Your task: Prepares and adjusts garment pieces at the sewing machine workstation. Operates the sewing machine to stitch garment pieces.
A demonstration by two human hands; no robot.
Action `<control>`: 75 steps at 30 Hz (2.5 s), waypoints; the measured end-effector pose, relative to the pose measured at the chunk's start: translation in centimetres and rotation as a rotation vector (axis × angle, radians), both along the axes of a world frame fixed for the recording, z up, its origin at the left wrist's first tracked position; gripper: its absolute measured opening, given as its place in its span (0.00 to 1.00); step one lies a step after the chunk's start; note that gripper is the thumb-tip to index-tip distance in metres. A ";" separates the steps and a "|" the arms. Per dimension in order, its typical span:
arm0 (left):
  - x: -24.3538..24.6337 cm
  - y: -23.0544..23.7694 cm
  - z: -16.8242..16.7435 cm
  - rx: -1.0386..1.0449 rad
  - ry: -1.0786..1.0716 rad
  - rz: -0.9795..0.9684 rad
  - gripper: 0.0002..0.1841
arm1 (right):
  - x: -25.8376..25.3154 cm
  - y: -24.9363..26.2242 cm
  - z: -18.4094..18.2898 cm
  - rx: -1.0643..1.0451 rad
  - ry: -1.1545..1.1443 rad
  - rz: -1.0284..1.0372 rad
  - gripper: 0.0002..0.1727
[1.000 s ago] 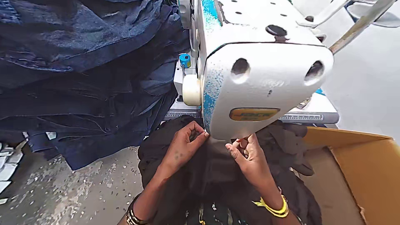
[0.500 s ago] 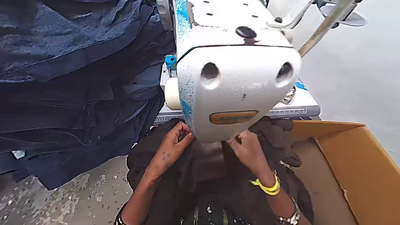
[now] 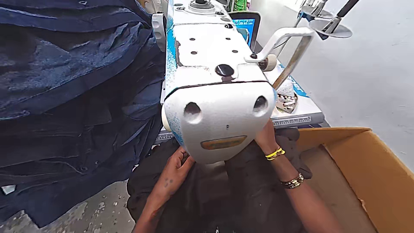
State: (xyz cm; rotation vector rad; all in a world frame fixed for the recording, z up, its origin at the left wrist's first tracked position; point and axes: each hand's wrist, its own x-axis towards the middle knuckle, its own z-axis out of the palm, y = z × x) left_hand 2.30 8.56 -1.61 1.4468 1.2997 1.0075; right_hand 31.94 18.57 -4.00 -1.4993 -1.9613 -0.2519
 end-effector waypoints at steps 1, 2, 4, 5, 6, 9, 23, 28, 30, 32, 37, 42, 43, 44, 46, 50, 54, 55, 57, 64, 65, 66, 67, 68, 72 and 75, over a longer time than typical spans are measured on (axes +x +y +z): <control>0.0 0.0 0.0 -0.001 -0.008 0.000 0.01 | 0.2 -0.4 -0.1 0.037 0.048 0.003 0.09; 0.0 0.0 0.0 0.000 -0.015 -0.002 0.01 | 0.4 -0.9 0.0 0.049 0.116 0.002 0.09; 0.1 0.2 0.2 0.007 -0.027 -0.011 0.01 | 0.6 -1.9 0.9 0.012 0.254 0.000 0.09; 0.1 0.3 0.2 0.015 -0.028 -0.017 0.01 | 0.6 -2.4 1.6 -0.039 0.313 0.004 0.09; 0.0 0.5 0.2 0.024 -0.030 -0.023 0.02 | 0.6 -2.8 2.3 -0.115 0.363 0.014 0.10; 0.1 0.3 0.2 0.040 0.030 0.000 0.04 | -0.6 -3.8 4.4 -0.262 0.421 0.076 0.12; -1.8 -2.7 0.9 0.166 0.153 -0.245 0.12 | -7.4 -7.2 4.2 0.291 -0.064 0.597 0.09; -0.6 -0.6 1.6 0.008 0.119 -0.064 0.07 | -7.1 -12.0 2.2 0.209 0.104 0.666 0.14; -0.1 0.4 2.0 0.043 0.175 -0.003 0.07 | -7.0 -12.3 1.1 0.200 0.083 0.616 0.16; 0.0 1.4 2.2 0.064 0.245 0.015 0.07 | -6.8 -12.1 0.5 0.197 0.070 0.575 0.18; -0.2 2.2 3.0 0.046 0.271 0.002 0.05 | -7.0 -12.3 0.2 0.182 0.082 0.565 0.19; -2.5 2.0 0.9 -0.029 -0.062 -0.042 0.06 | -2.6 -9.7 0.6 0.122 0.104 0.329 0.19; -3.4 2.1 0.1 -0.074 -0.143 -0.045 0.08 | -0.7 -8.5 0.5 0.112 0.079 0.210 0.18; -4.3 2.2 -0.6 -0.127 -0.223 -0.056 0.11 | 1.4 -7.1 0.5 0.097 0.054 0.089 0.17; -5.9 2.1 -2.0 -0.225 -0.305 -0.090 0.12 | 5.3 -4.5 0.1 0.037 0.003 -0.094 0.16; -7.3 1.1 -4.1 -0.258 -0.399 -0.227 0.08 | 8.6 -0.5 -0.2 -0.098 -0.037 -0.135 0.18; -7.9 1.3 -5.5 -0.324 -0.503 -0.399 0.18 | 8.6 2.1 -0.4 -0.177 -0.101 -0.136 0.22; -8.0 1.4 -5.6 -0.328 -0.476 -0.414 0.16 | 8.6 2.5 -0.2 -0.193 -0.116 -0.154 0.24; -8.2 1.6 -5.5 -0.328 -0.384 -0.382 0.12 | 8.9 2.9 0.1 -0.221 -0.135 -0.177 0.28; -7.9 2.0 -5.0 -0.222 -0.352 -0.195 0.04 | 9.3 2.4 0.2 -0.195 -0.192 -0.134 0.15; -8.0 2.0 -5.1 -0.186 -0.391 -0.188 0.05 | 9.4 1.8 0.4 -0.170 -0.169 -0.117 0.11; -7.9 1.9 -5.1 -0.144 -0.437 -0.175 0.06 | 9.5 1.2 0.6 -0.135 -0.137 -0.090 0.09; -7.8 1.7 -5.2 -0.094 -0.488 -0.156 0.06 | 9.5 0.6 0.9 -0.101 -0.089 -0.059 0.07; -7.4 1.2 -5.1 -0.031 -0.522 -0.128 0.07 | 9.1 -0.2 1.3 -0.077 -0.021 -0.031 0.07; -2.4 -4.0 -3.1 0.292 -0.234 -0.494 0.11 | 2.1 -4.5 3.9 0.045 0.125 0.197 0.10; 2.1 -7.3 -0.8 0.457 0.199 -0.940 0.12 | -4.5 -7.5 3.7 0.242 0.009 0.511 0.11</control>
